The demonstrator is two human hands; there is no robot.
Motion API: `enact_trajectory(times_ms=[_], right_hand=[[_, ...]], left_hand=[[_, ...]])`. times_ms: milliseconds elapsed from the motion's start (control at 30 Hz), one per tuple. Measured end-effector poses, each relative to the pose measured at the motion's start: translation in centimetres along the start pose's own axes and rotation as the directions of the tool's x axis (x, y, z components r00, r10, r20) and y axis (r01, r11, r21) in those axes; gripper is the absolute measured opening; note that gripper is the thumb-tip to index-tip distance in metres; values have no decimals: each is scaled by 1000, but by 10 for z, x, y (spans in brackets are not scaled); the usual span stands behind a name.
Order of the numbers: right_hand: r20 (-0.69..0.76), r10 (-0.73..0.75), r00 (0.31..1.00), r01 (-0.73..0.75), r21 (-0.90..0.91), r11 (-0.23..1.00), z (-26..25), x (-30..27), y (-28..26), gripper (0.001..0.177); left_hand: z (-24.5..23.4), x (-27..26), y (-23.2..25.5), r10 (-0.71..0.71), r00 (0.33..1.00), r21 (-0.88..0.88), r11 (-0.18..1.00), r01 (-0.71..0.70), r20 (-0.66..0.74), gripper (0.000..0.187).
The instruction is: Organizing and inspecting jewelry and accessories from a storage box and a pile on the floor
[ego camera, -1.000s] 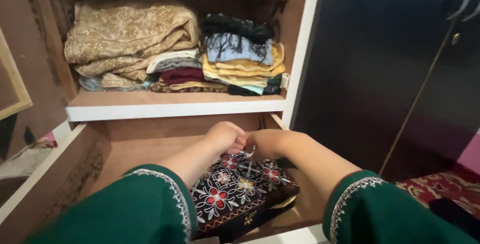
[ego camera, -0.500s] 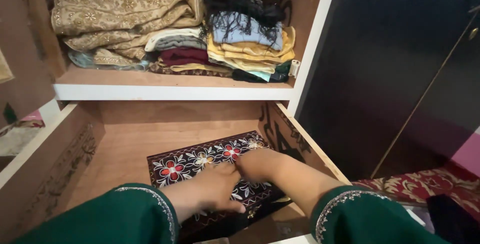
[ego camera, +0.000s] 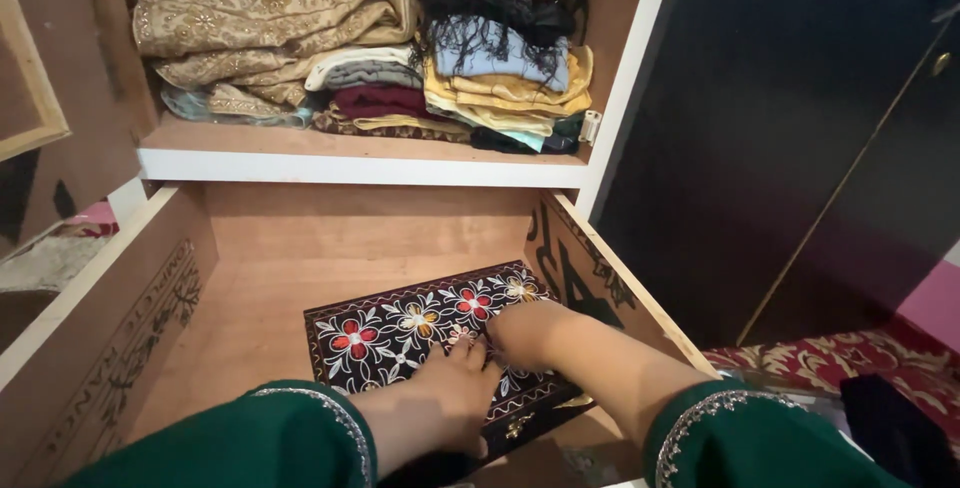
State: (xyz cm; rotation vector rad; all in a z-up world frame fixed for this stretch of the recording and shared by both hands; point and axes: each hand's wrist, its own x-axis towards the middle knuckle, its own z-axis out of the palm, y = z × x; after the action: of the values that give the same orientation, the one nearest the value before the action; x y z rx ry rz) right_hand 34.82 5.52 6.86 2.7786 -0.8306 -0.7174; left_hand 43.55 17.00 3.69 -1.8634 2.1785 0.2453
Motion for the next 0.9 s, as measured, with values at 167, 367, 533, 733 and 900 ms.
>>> enact_trajectory(times_ms=[167,367,533,733,900], right_hand=[[-48,108,993,-109,-24,994,-11,-15,-2,28],[-598,289,747,-248,153,957,-13,-10,25,46],[-938,262,227,-167,227,959,-32,-36,39,14],[-942,316,111,-117,303,946,-24,-34,55,16],[-896,371,243,-91,360,929,-24,-27,44,19]], left_hand=[[-19,-10,21,-58,997,99,994,52,58,121],[-9,10,13,2,949,191,980,61,-314,75],[-53,-23,-12,314,588,462,880,114,-745,58],[-62,3,-60,691,63,686,722,-90,-720,31],[-57,5,-95,746,88,748,663,-4,-661,3]])
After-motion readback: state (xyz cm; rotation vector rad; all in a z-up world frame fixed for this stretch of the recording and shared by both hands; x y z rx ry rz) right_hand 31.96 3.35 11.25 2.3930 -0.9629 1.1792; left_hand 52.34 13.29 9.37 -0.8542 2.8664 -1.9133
